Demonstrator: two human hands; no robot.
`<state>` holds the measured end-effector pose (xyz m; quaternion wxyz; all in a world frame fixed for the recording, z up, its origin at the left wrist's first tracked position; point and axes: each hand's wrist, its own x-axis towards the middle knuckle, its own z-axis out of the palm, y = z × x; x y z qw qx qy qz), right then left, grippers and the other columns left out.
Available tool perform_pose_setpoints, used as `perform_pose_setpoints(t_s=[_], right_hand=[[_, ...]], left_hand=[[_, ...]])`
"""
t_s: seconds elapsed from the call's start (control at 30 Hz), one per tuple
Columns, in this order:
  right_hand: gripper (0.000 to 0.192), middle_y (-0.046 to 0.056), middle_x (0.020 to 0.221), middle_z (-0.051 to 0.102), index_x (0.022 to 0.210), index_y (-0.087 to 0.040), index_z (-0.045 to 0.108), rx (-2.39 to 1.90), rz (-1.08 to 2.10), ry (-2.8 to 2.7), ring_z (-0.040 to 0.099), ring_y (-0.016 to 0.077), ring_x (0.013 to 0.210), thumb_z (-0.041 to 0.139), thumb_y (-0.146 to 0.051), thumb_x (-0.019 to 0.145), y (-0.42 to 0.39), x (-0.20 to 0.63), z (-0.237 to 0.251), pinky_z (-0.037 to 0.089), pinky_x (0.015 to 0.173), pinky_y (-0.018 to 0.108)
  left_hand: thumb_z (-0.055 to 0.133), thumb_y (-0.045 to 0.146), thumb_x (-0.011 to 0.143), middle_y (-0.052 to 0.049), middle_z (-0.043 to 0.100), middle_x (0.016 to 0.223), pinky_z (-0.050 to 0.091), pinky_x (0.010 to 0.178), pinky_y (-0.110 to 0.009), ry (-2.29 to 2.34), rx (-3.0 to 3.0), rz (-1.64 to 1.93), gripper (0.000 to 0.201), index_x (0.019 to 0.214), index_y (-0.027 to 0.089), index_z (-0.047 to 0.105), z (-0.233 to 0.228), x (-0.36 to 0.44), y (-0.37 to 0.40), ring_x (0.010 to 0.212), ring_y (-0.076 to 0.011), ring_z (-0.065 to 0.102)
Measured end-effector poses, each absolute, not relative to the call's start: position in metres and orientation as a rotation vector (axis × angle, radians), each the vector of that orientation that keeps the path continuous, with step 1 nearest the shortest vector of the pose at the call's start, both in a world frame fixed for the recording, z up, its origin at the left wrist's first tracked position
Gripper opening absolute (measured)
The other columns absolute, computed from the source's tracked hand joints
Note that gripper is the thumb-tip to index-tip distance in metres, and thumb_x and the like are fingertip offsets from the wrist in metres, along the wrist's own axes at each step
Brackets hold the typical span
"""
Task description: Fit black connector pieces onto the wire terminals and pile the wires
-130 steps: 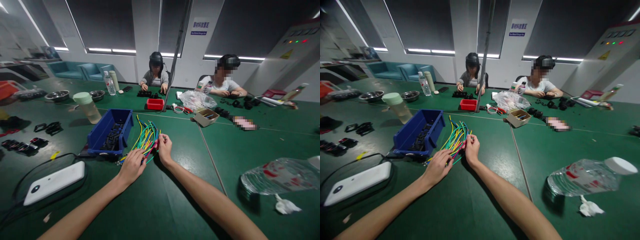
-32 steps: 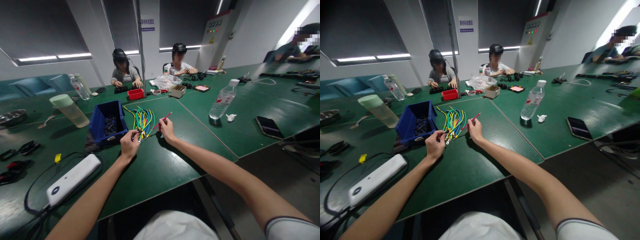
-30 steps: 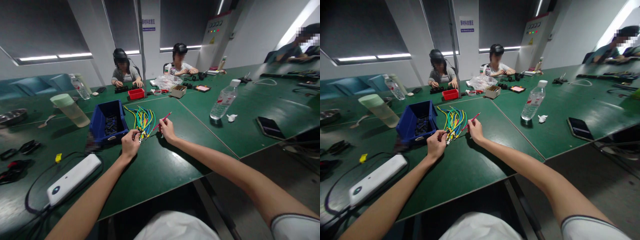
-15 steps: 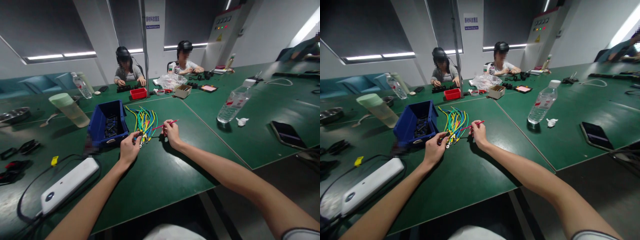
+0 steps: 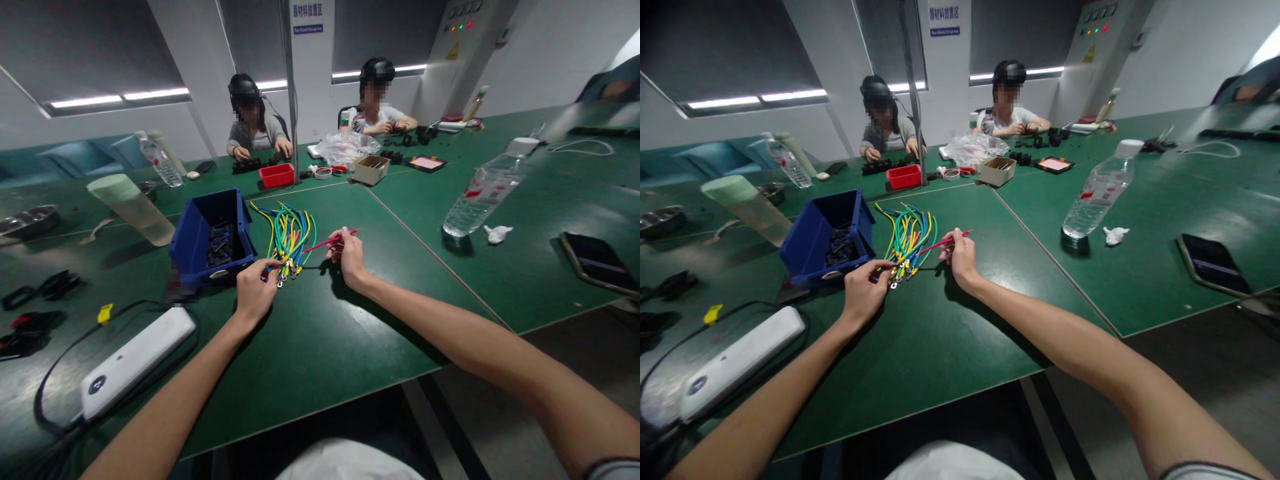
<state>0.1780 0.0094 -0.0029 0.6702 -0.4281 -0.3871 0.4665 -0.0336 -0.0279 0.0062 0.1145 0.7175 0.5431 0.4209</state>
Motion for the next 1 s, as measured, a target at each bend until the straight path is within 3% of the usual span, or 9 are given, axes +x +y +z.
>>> perform_pose_setpoints(t_s=[0.27,0.4,0.53,0.67,1.0], right_hand=[[0.020,-0.003,0.060,0.056,0.082,-0.020,0.049,-1.008,1.018,-0.897,0.052,0.0083,0.041,0.049,-0.039,0.082,0.0094,0.1780,-0.0041,0.031,0.034,0.017],[0.023,-0.004,0.062,0.060,0.092,-0.023,0.042,-1.007,1.007,-0.903,0.053,0.0097,0.040,0.054,-0.038,0.079,0.0085,0.1774,-0.0038,0.032,0.034,0.017],[0.029,-0.004,0.063,0.064,0.094,-0.024,0.037,-0.983,1.002,-0.907,0.054,0.0106,0.039,0.057,-0.038,0.078,0.0079,0.1766,-0.0033,0.032,0.034,0.018],[0.031,-0.004,0.062,0.064,0.089,-0.024,0.035,-0.971,1.027,-0.905,0.053,0.0103,0.038,0.059,-0.040,0.077,0.0073,0.1760,-0.0018,0.031,0.034,0.017],[0.029,-0.003,0.060,0.064,0.084,-0.023,0.036,-0.946,1.075,-0.920,0.055,0.0109,0.040,0.059,-0.041,0.077,0.0065,0.1760,-0.0011,0.031,0.034,0.017]], left_hand=[[0.052,0.029,0.085,-0.006,0.069,0.090,0.048,0.066,-0.027,1.531,2.187,1.200,0.021,0.097,0.017,0.065,0.0111,-0.0324,-0.0294,0.068,-0.0151,0.061],[0.048,0.031,0.088,-0.007,0.068,0.091,0.047,0.065,-0.028,1.503,2.166,1.194,0.024,0.100,0.017,0.063,0.0115,-0.0323,-0.0295,0.070,-0.0160,0.061],[0.048,0.036,0.088,-0.003,0.065,0.073,0.044,0.057,-0.026,1.497,2.020,1.210,0.028,0.101,0.017,0.064,0.0128,-0.0313,-0.0319,0.060,-0.0149,0.058],[0.050,0.042,0.086,0.003,0.054,0.051,0.038,0.047,-0.023,1.464,1.782,1.239,0.033,0.100,0.017,0.065,0.0119,-0.0296,-0.0337,0.045,-0.0126,0.050],[0.052,0.048,0.084,0.004,0.050,0.048,0.034,0.043,-0.021,1.473,1.632,1.275,0.036,0.094,0.015,0.064,0.0046,-0.0341,-0.0258,0.041,-0.0102,0.045]])
